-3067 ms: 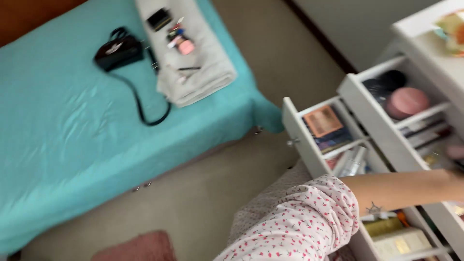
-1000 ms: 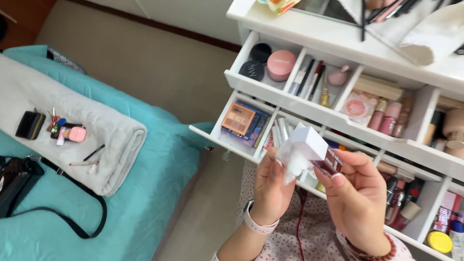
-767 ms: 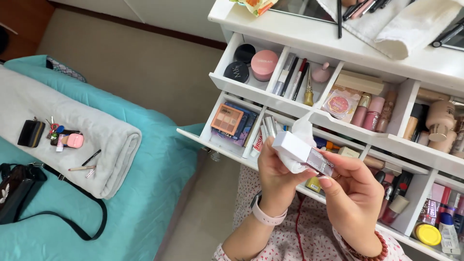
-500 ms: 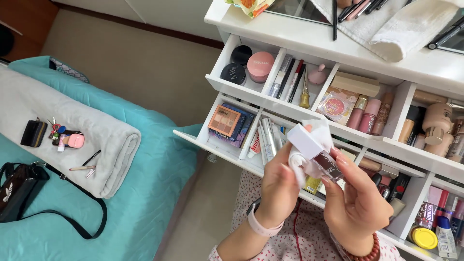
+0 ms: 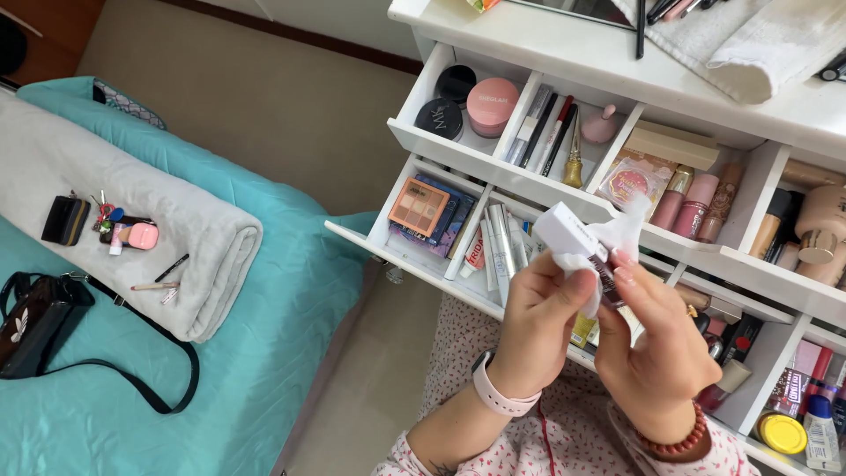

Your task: The person sits on the floor in front of a white vanity and organizes cosmetics. They open drawers, pick up various items like lip gloss and brushes, wipe a tube with a tissue, and place items back into compartments. They also fold a towel with brushes and store it in a lower drawer.

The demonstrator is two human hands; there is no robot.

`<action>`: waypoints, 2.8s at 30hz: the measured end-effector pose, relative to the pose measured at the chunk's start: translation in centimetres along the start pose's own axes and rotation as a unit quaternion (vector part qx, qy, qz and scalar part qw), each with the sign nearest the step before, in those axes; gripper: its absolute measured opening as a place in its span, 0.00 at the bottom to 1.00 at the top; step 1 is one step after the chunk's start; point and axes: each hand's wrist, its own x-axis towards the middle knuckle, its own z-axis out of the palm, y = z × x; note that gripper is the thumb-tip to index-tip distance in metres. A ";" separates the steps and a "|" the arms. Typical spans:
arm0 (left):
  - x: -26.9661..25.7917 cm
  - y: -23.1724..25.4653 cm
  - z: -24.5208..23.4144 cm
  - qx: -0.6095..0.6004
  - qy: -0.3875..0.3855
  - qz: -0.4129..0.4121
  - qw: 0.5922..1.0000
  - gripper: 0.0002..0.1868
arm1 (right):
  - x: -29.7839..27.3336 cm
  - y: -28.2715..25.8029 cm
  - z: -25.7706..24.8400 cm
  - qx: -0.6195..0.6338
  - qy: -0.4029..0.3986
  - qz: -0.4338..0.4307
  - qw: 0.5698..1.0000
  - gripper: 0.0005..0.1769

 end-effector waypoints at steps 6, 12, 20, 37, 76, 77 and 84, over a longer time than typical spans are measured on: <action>0.2 2.0 1.5 0.009 0.032 0.061 0.998 0.20 | -0.4 0.1 -0.8 -0.100 -0.019 -0.096 0.990 0.15; -0.3 1.8 0.5 0.017 -0.001 0.024 1.000 0.24 | -0.5 -1.0 -1.2 -0.141 -0.005 -0.086 0.986 0.14; 0.1 -0.4 0.0 0.120 -0.033 0.077 0.989 0.29 | -1.8 0.2 -1.2 -0.001 0.008 0.079 0.997 0.19; 1.0 3.5 0.9 0.173 -0.218 0.045 0.960 0.25 | -1.3 2.7 -4.6 0.497 -0.102 0.548 0.664 0.22; 0.0 2.1 2.7 0.290 -0.223 0.083 0.927 0.39 | -2.6 2.0 -5.3 -0.155 -0.253 0.092 0.951 0.20; -0.3 2.0 2.9 0.294 -0.226 0.054 0.927 0.38 | -2.7 2.1 -5.6 -0.166 -0.249 0.115 0.947 0.18; 0.4 1.9 3.6 0.372 -0.176 0.094 0.906 0.25 | -0.8 1.5 -4.0 -0.262 -0.248 0.019 0.932 0.22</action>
